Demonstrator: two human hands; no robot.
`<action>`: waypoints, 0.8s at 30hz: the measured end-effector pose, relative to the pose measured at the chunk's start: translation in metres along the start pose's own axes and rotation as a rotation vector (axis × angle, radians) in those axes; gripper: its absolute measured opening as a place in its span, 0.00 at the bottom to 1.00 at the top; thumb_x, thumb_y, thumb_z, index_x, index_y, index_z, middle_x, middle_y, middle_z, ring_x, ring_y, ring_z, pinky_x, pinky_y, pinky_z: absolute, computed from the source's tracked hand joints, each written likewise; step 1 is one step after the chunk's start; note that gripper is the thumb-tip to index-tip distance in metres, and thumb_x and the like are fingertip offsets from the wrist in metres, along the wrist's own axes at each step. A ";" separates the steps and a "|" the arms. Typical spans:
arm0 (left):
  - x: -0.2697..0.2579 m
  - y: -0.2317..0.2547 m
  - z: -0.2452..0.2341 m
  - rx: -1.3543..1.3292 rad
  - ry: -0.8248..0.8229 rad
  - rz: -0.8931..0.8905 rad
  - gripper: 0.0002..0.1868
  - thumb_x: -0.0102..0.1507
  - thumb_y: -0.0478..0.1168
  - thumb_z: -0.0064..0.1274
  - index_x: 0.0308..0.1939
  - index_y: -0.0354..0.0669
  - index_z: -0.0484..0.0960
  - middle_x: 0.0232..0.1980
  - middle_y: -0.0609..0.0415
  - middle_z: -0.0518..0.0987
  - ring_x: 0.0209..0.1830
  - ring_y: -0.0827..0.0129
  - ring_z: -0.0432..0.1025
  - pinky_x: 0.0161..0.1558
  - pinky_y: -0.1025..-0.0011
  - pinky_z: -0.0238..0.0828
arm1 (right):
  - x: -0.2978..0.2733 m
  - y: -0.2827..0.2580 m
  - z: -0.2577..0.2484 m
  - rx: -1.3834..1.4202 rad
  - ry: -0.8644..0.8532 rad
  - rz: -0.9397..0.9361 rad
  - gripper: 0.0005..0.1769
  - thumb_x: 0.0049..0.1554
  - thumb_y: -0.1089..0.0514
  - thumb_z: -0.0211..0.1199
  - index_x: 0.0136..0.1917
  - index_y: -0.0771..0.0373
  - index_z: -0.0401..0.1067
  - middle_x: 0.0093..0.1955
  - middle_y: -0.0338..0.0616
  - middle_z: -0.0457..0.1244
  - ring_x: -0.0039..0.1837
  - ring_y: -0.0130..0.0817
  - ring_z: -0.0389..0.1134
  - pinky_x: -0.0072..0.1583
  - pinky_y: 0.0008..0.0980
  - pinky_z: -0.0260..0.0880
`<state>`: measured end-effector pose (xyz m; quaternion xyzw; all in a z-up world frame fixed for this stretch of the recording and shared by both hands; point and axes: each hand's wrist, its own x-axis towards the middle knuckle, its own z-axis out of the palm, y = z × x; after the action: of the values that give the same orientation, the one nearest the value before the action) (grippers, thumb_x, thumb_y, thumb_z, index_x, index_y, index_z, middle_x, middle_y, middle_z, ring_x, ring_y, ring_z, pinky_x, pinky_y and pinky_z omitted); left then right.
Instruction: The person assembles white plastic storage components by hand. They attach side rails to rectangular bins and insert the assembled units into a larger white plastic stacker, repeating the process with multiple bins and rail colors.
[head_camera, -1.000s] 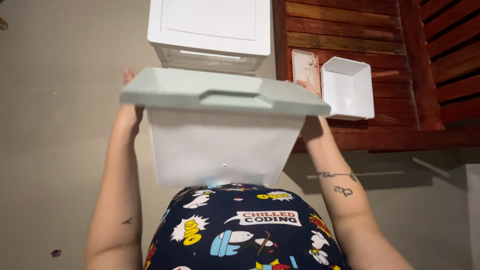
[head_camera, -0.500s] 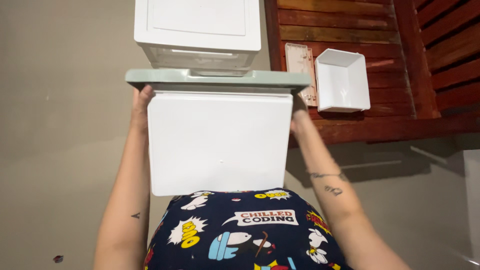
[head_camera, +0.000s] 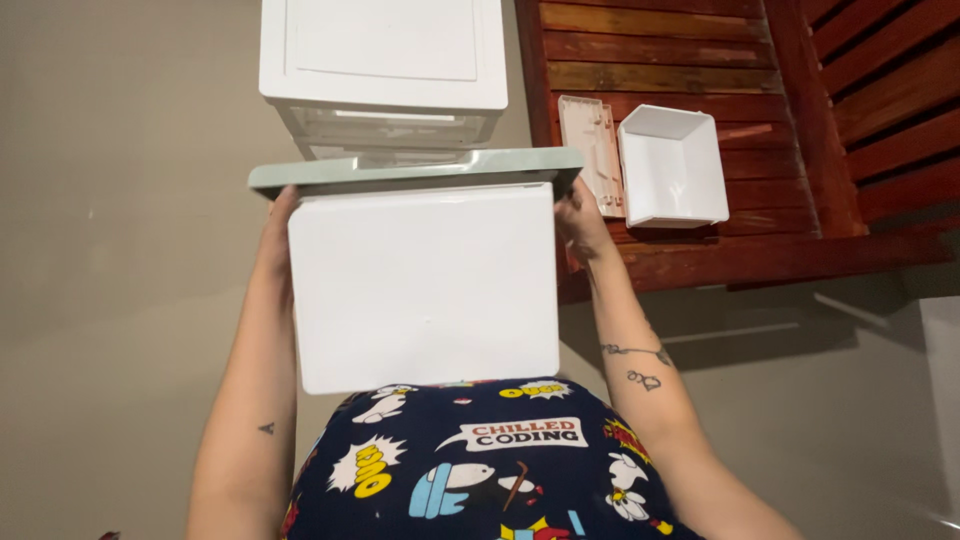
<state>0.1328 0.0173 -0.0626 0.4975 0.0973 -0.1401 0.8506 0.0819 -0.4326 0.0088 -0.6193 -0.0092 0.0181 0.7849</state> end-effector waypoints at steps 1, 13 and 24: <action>0.003 -0.009 -0.013 -0.053 -0.038 -0.014 0.44 0.65 0.66 0.52 0.73 0.38 0.66 0.67 0.43 0.75 0.65 0.57 0.73 0.59 0.63 0.75 | -0.002 -0.005 0.009 -0.007 0.006 -0.016 0.63 0.37 0.31 0.81 0.76 0.60 0.58 0.68 0.44 0.62 0.71 0.41 0.62 0.72 0.42 0.65; -0.021 -0.034 -0.020 -0.619 -0.210 -0.126 0.48 0.45 0.59 0.76 0.66 0.46 0.78 0.64 0.49 0.78 0.61 0.54 0.75 0.65 0.53 0.74 | 0.000 -0.103 0.149 -0.104 -0.053 -0.114 0.70 0.31 0.38 0.86 0.79 0.54 0.53 0.76 0.46 0.58 0.79 0.45 0.56 0.80 0.44 0.54; -0.042 -0.009 0.031 -0.657 -0.314 0.004 0.53 0.41 0.60 0.77 0.68 0.50 0.76 0.68 0.50 0.77 0.68 0.55 0.72 0.68 0.56 0.67 | -0.026 -0.130 0.180 -0.243 -0.075 -0.203 0.58 0.45 0.45 0.81 0.80 0.59 0.54 0.80 0.45 0.57 0.82 0.41 0.56 0.80 0.42 0.53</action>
<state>0.0916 -0.0084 -0.0418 0.1702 0.0044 -0.1742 0.9699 0.0515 -0.2890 0.1777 -0.7044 -0.1031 -0.0398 0.7011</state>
